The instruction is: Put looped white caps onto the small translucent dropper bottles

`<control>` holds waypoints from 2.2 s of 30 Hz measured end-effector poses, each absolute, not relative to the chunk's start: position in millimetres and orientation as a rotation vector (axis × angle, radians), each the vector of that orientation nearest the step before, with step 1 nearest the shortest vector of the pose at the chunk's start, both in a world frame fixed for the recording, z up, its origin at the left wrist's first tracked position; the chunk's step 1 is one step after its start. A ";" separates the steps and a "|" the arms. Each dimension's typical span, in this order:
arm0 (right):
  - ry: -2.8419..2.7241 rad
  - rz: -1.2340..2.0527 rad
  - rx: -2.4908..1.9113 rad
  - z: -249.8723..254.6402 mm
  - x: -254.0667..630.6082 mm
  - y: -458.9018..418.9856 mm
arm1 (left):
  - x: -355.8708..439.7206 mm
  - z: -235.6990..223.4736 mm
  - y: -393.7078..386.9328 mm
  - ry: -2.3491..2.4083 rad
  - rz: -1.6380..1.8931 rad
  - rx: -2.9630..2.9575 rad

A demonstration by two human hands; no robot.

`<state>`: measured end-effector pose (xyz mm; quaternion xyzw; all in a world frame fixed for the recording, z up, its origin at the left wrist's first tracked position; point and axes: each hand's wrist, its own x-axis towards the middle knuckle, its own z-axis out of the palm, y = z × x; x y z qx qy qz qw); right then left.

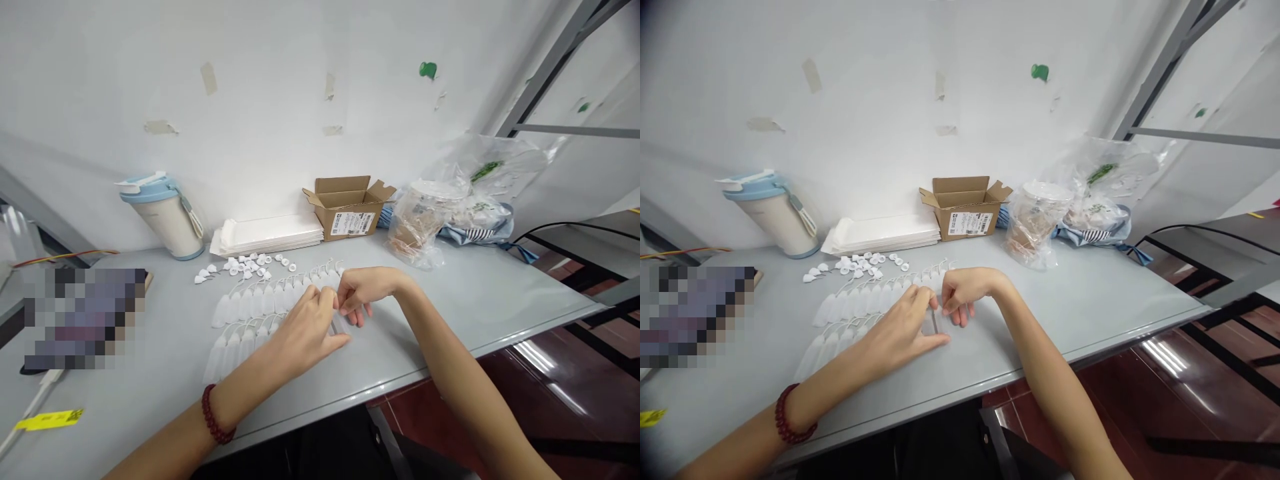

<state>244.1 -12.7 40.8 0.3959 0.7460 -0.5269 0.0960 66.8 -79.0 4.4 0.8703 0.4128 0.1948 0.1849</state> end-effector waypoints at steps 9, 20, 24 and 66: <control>2.185 -1.569 1.166 34.8 242.7 -8.9 | 64.9 1.3 -79.3 1.158 0.598 2.483; 2.183 -1.567 1.235 39.6 247.8 -8.4 | 50.2 0.0 -69.7 1.292 0.849 2.473; 2.164 -1.588 1.259 39.2 249.7 -7.5 | 34.9 10.5 -57.2 1.494 1.015 2.357; 2.389 -0.790 2.005 23.0 262.2 14.2 | -4.4 24.4 25.2 1.612 0.532 2.242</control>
